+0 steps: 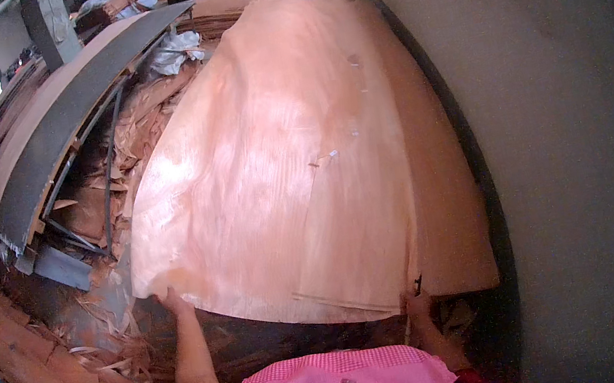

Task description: The person cuts wood veneer sheets using a hand knife, following a layout guide and clearing away scraps.

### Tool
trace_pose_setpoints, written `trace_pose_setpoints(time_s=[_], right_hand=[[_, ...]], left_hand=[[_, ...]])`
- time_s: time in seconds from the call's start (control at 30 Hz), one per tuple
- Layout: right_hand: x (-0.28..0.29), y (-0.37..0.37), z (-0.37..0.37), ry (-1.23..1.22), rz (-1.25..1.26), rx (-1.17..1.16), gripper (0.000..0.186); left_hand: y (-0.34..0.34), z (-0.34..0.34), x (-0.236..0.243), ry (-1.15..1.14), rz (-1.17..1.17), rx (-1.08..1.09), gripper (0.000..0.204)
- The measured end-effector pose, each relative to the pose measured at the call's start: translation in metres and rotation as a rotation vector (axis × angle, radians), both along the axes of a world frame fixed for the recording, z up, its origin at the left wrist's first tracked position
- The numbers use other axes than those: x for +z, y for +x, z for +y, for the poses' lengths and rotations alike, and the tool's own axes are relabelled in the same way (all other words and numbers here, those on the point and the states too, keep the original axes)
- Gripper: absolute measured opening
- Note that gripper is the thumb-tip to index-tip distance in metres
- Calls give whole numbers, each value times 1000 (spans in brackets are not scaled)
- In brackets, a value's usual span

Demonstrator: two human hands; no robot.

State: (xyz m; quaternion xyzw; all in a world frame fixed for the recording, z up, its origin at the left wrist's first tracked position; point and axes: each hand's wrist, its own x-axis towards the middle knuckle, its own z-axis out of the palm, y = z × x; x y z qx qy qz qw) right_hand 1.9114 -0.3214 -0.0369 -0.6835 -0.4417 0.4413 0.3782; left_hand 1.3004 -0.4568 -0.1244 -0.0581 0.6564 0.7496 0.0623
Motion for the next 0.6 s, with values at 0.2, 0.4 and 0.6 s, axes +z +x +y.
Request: trace_pose_setpoints(time_s=[0.2, 0.4, 0.6], right_hand=[[27, -30, 55, -19, -322, 75, 13], [-47, 43, 92, -57, -38, 184, 33], [-53, 75, 88, -147, -397, 223, 32]], left_hand=[[-44, 48, 21, 17, -175, 18, 62], [-138, 17, -3, 379, -236, -122, 45], [-66, 17, -8, 241, -561, -133, 33]])
